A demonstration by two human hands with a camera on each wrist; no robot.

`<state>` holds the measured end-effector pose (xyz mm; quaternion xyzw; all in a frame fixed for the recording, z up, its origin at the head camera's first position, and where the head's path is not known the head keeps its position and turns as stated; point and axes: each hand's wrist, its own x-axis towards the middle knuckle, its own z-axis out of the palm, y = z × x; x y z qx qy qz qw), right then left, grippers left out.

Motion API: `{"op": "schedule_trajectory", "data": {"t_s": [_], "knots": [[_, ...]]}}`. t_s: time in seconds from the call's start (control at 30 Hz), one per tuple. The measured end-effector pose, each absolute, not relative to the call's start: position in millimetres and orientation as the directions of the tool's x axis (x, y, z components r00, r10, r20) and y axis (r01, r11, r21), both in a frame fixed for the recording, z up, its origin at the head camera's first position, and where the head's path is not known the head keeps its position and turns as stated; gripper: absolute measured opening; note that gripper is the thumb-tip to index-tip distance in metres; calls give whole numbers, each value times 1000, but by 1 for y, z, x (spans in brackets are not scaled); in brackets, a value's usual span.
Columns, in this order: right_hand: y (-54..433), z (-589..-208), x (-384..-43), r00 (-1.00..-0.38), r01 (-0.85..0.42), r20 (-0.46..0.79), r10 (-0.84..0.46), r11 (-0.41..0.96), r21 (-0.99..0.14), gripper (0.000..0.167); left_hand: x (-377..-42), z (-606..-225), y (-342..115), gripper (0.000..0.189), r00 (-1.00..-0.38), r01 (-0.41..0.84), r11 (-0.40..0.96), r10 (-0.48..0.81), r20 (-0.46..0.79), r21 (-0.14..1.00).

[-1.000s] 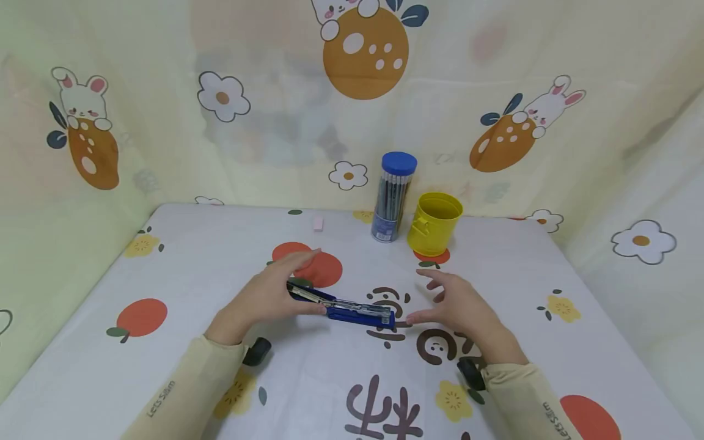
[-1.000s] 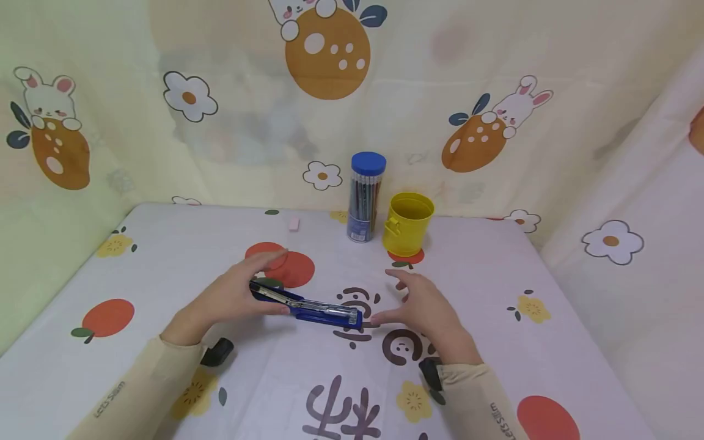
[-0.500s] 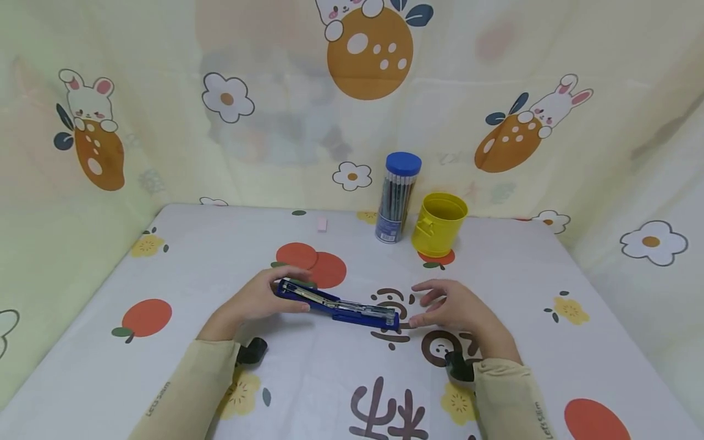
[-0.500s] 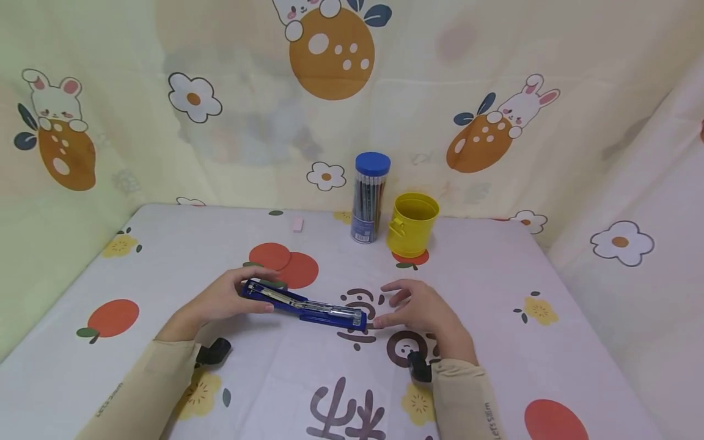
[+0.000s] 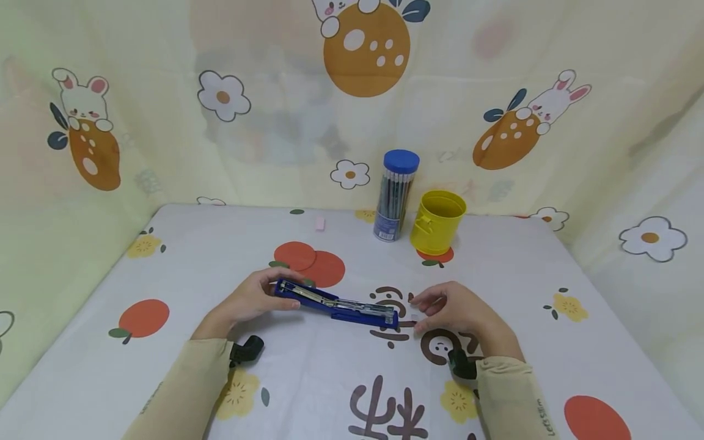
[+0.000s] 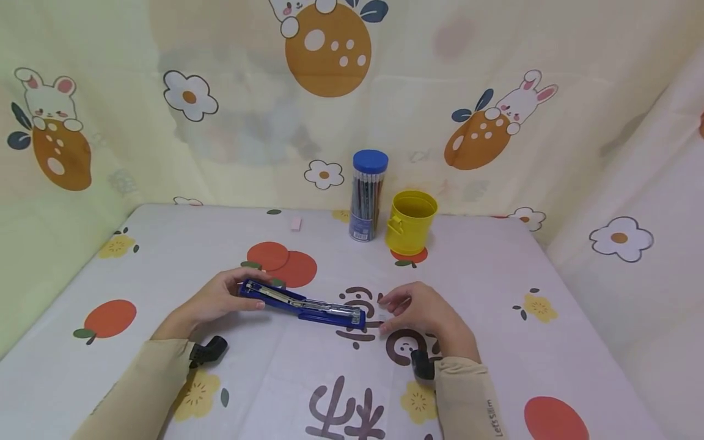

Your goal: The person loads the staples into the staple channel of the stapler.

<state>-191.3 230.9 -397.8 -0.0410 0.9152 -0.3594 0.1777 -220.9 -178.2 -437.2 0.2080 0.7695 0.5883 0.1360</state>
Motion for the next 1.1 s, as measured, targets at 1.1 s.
{"op": "schedule_trajectory", "data": {"t_s": [1.1], "knots": [[226, -400, -190, -931, 72, -317, -181, 760, -646, 18, -220, -438, -175, 43, -907, 91, 243, 421, -20, 966]]}}
